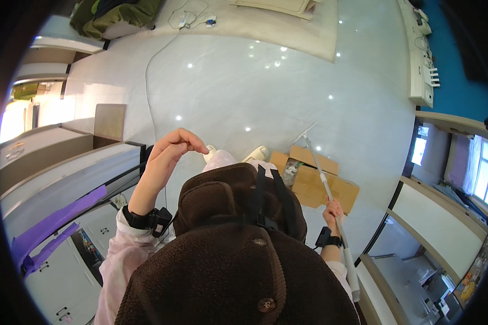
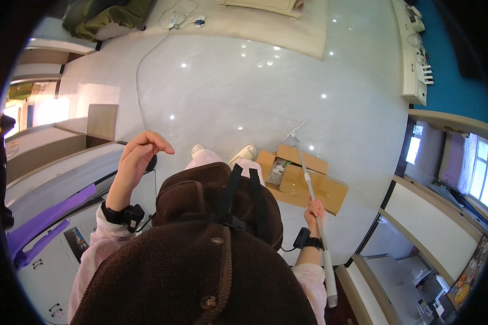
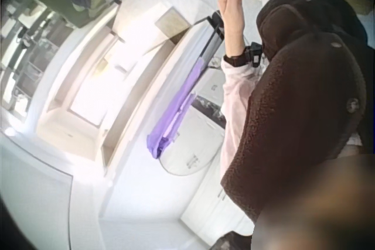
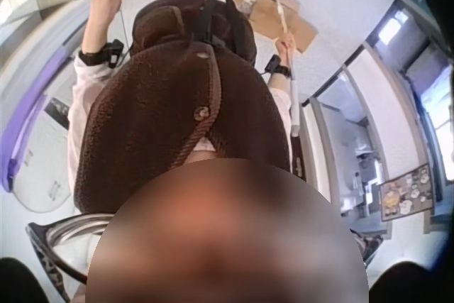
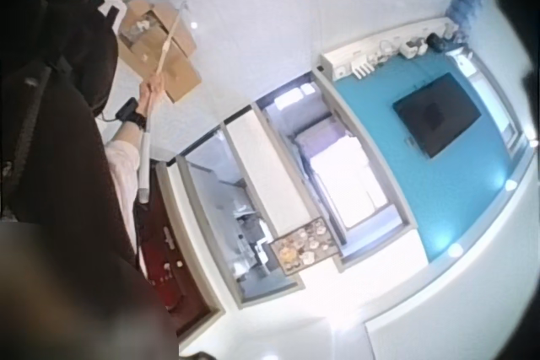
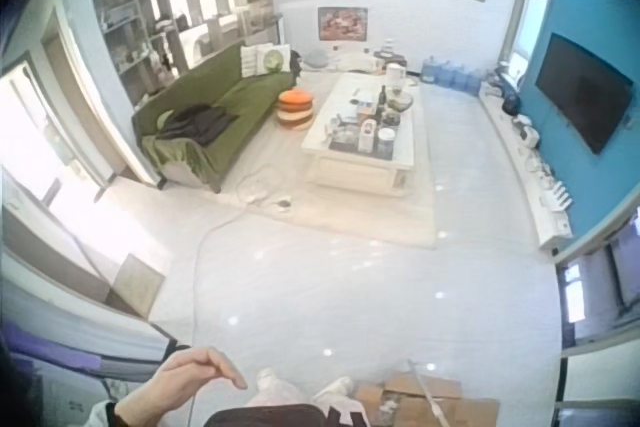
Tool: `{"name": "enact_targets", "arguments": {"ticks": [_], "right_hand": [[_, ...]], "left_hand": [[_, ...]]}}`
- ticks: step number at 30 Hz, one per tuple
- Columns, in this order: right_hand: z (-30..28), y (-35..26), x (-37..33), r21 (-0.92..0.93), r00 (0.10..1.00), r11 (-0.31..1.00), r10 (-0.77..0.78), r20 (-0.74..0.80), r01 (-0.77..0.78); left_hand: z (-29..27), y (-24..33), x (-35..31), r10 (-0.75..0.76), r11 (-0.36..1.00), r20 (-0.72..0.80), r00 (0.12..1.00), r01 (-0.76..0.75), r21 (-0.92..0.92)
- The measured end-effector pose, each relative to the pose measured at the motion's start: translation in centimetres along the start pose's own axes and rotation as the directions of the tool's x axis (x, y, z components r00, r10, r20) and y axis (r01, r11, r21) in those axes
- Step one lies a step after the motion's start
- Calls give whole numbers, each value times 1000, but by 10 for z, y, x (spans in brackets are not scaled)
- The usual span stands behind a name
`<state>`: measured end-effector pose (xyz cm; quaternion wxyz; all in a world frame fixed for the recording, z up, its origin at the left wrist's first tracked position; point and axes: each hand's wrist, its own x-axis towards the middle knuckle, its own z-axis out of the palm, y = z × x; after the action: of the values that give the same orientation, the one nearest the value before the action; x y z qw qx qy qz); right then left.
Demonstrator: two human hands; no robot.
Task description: The person mops a tiled floor using a long-handled mop. They briefly pause to unplug a power strip and move it aside, then continue mopping around furniture and scattered items.
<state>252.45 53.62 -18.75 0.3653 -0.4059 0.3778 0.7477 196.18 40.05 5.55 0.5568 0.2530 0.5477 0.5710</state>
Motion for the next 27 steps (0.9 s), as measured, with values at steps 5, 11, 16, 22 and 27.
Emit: {"name": "enact_targets", "arguments": {"ticks": [5,11,16,22,27], "right_hand": [[-5,16,-10,-287,992,955,96,84,-68],[73,79,4,-656,990,749,140,13,-97],[156,153,90,-817,947,546,321,1,-185],[259,277,212,-870,918,409,380,-114,-277],[326,364,288,-828,922,478,371,-111,-292]], "left_hand": [[22,0,31,-36,998,46,998,33,55],[15,5,67,-69,997,92,993,65,42],[-19,11,91,-89,996,82,993,87,31],[-96,37,112,-102,995,-61,993,103,11],[-152,71,118,-90,995,-230,969,95,13]]}}
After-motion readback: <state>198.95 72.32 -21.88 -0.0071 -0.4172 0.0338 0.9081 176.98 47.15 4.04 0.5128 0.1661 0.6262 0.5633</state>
